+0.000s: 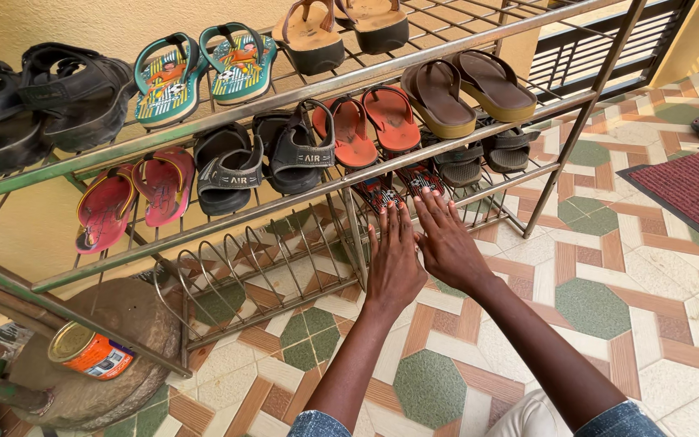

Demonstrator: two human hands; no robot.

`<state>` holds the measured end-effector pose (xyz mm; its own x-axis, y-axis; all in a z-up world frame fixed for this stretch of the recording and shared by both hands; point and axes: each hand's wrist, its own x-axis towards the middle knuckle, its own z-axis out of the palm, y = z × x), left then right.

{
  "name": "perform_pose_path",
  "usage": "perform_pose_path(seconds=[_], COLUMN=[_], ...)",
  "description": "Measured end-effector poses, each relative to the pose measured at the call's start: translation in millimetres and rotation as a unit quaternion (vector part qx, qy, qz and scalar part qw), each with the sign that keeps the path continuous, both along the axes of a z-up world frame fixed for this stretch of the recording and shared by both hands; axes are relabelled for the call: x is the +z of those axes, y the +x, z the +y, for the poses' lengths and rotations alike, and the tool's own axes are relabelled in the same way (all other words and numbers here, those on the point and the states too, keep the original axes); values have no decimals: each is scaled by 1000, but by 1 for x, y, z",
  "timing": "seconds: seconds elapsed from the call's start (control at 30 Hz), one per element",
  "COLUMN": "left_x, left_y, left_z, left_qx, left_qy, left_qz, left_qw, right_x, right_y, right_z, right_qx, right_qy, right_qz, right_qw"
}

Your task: The person sits on the floor and organizes various shoes and sandals on a metal shoe rack. They pick up pairs of sandals and flip-flops, place them on the rack, and adjust their positions to keep the area tidy.

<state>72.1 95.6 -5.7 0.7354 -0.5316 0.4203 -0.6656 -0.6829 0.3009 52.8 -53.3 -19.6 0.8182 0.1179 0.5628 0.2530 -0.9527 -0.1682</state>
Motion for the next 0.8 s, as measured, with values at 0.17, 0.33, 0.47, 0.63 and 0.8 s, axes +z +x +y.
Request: perform_pose_path(seconds=[0.17, 0.33, 0.47, 0.63, 0.8], left_x=[-20, -39, -47, -62, -71], left_y=[9, 23, 43, 72, 89], left_z=[-6, -11, -15, -16, -17], left_qx=[18, 37, 54, 60, 72], left_qy=[4, -5, 29, 43, 14], left_qz=[49, 74, 70, 49, 75], left_qw=[999, 997, 996, 996, 994], right_x=[-21, -43, -58, -72, -71], right_y=[13, 34, 56, 84, 97], right_z=[-4, -11, -16, -20, -19], right_qx=[-1, 4, -1, -8, 0], right_qy=[2, 0, -5, -4, 16], right_qz=[32, 47, 55, 66, 81], right_qw=[999, 999, 998, 998, 997])
